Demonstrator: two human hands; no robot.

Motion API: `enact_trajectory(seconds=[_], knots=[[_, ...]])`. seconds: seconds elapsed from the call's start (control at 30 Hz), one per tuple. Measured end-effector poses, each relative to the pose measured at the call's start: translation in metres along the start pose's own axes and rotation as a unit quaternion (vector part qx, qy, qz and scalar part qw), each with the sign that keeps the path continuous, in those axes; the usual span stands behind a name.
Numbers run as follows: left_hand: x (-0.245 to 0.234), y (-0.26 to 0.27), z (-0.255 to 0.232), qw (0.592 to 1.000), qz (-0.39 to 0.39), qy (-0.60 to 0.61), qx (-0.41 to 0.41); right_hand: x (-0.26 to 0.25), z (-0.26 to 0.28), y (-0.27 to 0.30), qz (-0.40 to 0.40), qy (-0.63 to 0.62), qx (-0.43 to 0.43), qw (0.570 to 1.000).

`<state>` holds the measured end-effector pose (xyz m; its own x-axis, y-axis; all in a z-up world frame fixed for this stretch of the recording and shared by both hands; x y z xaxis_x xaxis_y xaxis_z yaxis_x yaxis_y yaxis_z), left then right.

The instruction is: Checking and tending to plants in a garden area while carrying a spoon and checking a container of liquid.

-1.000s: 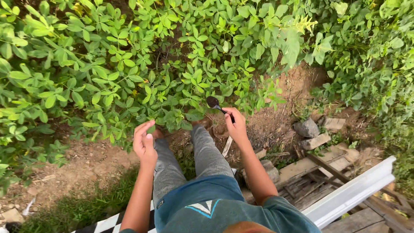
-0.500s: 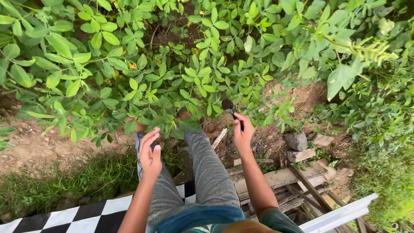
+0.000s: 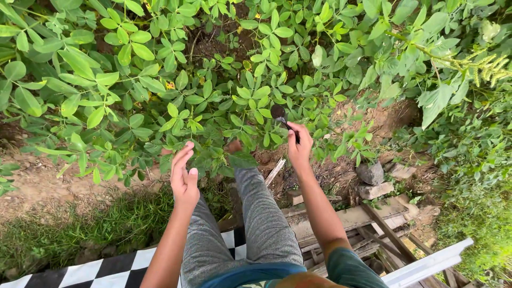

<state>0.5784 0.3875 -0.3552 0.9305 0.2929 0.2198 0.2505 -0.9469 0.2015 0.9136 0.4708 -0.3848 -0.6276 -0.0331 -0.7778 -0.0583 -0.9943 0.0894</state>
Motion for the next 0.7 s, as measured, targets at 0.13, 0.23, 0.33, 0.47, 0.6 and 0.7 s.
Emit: enact_trajectory(seconds=[0.13, 0.23, 0.33, 0.47, 0.6, 0.7], knots=[[0.0, 0.006, 0.008, 0.999, 0.0, -0.004, -0.032, 0.038, -0.034, -0.022, 0.009, -0.001, 0.01, 1.0], [-0.003, 0.008, 0.012, 0.999, 0.001, 0.023, -0.04, 0.066, -0.052, -0.055, 0.027, -0.001, 0.031, 0.999], [-0.008, 0.007, 0.005, 0.999, 0.009, -0.007, -0.052, 0.092, -0.045, -0.102, 0.027, -0.009, -0.037, 0.999], [-0.019, 0.002, 0.005, 0.999, -0.002, -0.027, -0.04, 0.127, -0.036, -0.182, 0.006, -0.01, -0.044, 0.999], [-0.032, -0.004, 0.002, 0.998, -0.041, -0.024, -0.03, 0.156, -0.002, -0.272, -0.002, -0.028, -0.06, 0.998], [-0.036, -0.008, 0.003, 0.998, -0.03, -0.057, -0.014, 0.199, -0.032, -0.334, -0.012, 0.075, -0.093, 0.993]])
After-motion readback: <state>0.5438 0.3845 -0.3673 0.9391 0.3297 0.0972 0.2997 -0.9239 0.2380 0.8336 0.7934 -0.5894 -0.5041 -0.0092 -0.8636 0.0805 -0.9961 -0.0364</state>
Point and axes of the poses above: each hand's wrist, its own y-axis away from the middle knuckle, its own x-axis out of the palm, z = x × y, the point moved 3 cm from there along -y, towards the middle knuckle, and after that the axes turned 9 degrees about y, right-handed, at the moved point
